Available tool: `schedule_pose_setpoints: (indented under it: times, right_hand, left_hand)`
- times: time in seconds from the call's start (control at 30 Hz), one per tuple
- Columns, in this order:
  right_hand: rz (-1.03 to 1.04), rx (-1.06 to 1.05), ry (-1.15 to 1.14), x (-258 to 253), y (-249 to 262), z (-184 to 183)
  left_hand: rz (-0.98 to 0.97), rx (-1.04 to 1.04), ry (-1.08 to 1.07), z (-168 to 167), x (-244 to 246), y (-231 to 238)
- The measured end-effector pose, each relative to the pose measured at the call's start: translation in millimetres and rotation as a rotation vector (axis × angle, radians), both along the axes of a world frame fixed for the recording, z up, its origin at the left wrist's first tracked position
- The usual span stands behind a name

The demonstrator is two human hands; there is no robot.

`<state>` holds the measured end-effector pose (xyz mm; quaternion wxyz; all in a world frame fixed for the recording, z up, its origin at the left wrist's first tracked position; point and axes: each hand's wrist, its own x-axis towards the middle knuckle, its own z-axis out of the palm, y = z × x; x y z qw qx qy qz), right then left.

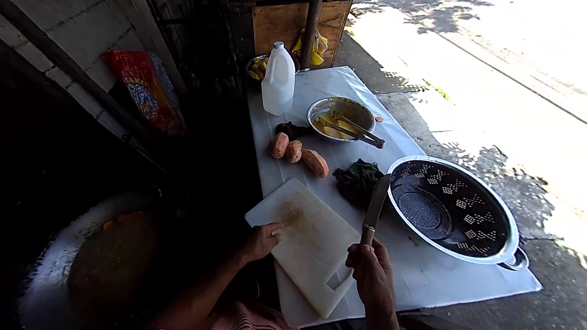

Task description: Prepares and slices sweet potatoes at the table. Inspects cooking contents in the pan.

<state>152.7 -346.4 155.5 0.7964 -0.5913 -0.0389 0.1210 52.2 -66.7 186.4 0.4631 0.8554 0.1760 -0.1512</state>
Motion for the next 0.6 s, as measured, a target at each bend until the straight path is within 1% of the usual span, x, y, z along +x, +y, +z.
schedule_pose_setpoints:
  times: [0.03,0.1,0.2,0.27,0.33,0.43,0.53,0.6]
  right_hand:
    - [0.001,-0.02,0.027,-6.9,2.1,-7.1]
    - [0.008,-0.045,0.07,-18.9,9.8,-23.4]
    - [-0.021,-0.113,0.044,-30.4,21.3,-43.6]
    - [-0.022,-0.13,0.001,-33.2,22.6,-46.4]
    - [0.005,-0.144,-0.024,-34.3,22.3,-44.9]
    - [0.054,-0.158,-0.06,-31.6,20.5,-46.2]
    - [0.071,-0.141,-0.069,-30.2,19.7,-48.1]
    - [0.06,-0.12,-0.055,-29.8,18.5,-49.3]
  left_hand:
    - [0.036,0.116,-0.09,7.7,29.6,7.0]
    - [0.07,0.325,-0.164,9.4,97.1,19.5]
    - [0.113,0.584,-0.217,-14.8,187.6,25.6]
    - [0.129,0.678,-0.225,-28.2,228.5,27.8]
    - [0.131,0.729,-0.239,-41.7,254.2,35.2]
    - [0.174,0.747,-0.292,-54.2,275.8,41.8]
    - [0.196,0.755,-0.35,-57.9,280.2,47.9]
    - [0.25,0.679,-0.385,-56.0,273.1,49.1]
